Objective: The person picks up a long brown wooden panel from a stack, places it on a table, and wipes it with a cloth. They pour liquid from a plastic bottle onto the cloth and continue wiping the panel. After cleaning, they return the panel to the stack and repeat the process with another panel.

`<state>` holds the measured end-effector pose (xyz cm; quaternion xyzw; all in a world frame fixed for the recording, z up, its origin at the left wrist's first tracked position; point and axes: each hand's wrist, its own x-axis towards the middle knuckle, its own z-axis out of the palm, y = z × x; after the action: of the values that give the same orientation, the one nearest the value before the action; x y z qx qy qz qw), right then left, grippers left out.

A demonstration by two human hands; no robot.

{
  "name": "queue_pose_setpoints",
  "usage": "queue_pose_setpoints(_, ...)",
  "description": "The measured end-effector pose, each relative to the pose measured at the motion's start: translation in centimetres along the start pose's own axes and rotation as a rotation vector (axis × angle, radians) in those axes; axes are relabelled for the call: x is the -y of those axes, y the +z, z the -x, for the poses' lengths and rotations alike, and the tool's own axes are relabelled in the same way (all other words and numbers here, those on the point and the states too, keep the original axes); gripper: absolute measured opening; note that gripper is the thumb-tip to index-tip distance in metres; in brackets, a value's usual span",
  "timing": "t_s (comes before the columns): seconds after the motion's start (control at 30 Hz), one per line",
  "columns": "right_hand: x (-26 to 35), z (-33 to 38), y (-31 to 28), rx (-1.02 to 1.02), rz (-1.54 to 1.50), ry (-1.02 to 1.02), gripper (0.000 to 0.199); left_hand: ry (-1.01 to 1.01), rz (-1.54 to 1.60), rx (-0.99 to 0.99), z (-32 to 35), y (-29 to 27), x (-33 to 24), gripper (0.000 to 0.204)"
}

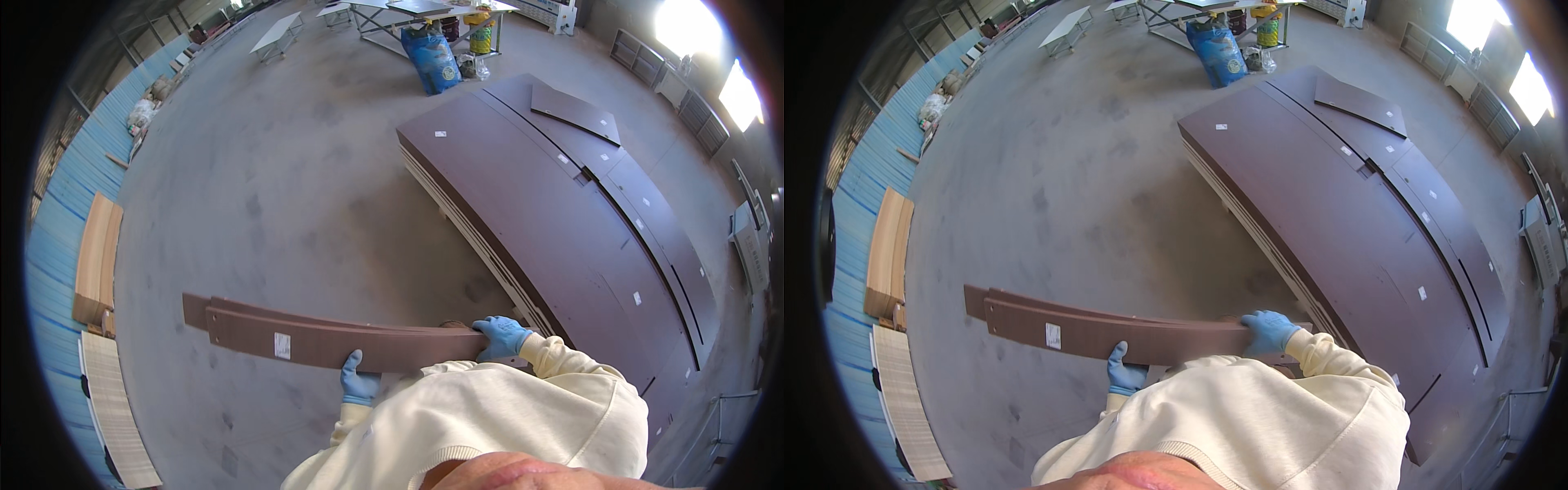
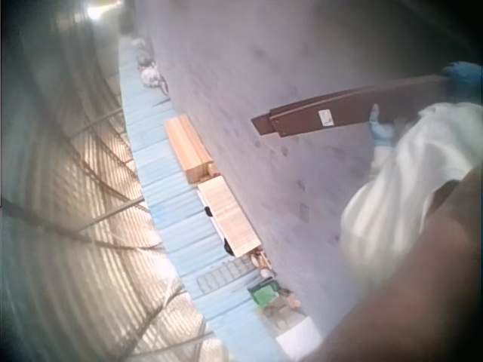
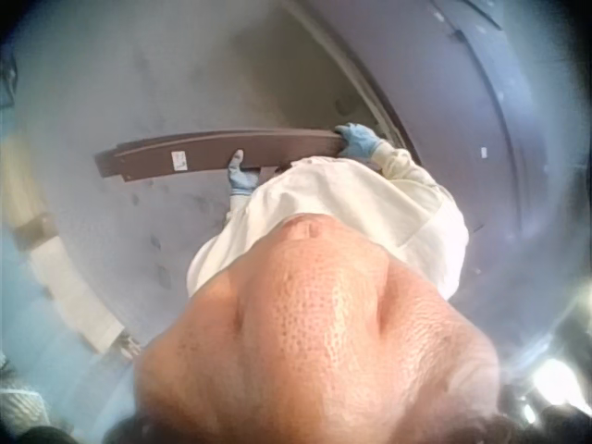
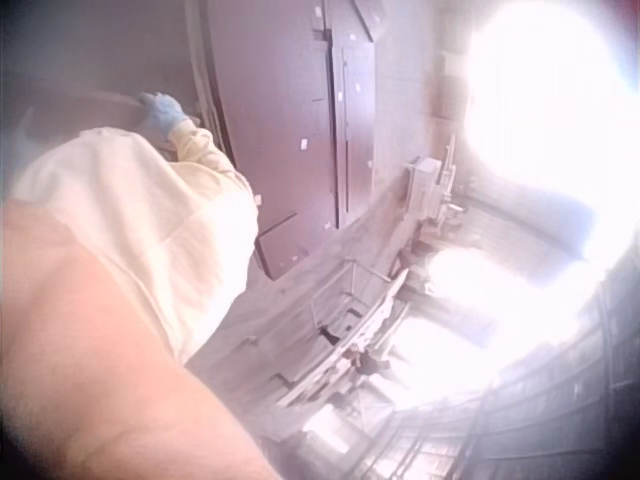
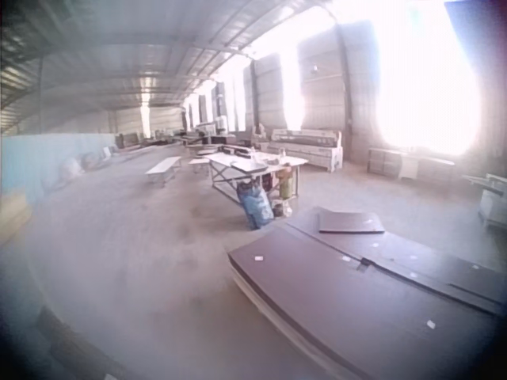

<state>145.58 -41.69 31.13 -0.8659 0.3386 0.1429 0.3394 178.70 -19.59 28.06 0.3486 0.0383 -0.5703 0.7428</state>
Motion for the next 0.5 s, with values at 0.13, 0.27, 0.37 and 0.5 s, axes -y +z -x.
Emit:
queue_pose_setpoints(0.13, -0.6, -11.7, -5.7, -0.066, -0.036, 0.035, 0.087, -0.028, -0.060, 0.031, -14.9, 2.4, -6.6, 0.066)
queue_pose_setpoints(0.27, -2.5, -26.0, -15.2, -0.115, -0.041, -0.040, 0.085, -0.029, -0.078, 0.040, -28.8, 7.3, -13.3, 0.068)
queue_pose_setpoints(0.37, -2.7, -36.1, -23.3, -0.047, -0.019, -0.068, 0.084, 0.040, -0.116, 0.040, -37.6, 11.8, -18.4, 0.069)
queue_pose_setpoints(0.5, -2.3, -47.3, -33.0, 0.027, 0.019, -0.116, 0.084, -0.049, 0.027, 0.037, -46.3, 15.6, -24.5, 0.066)
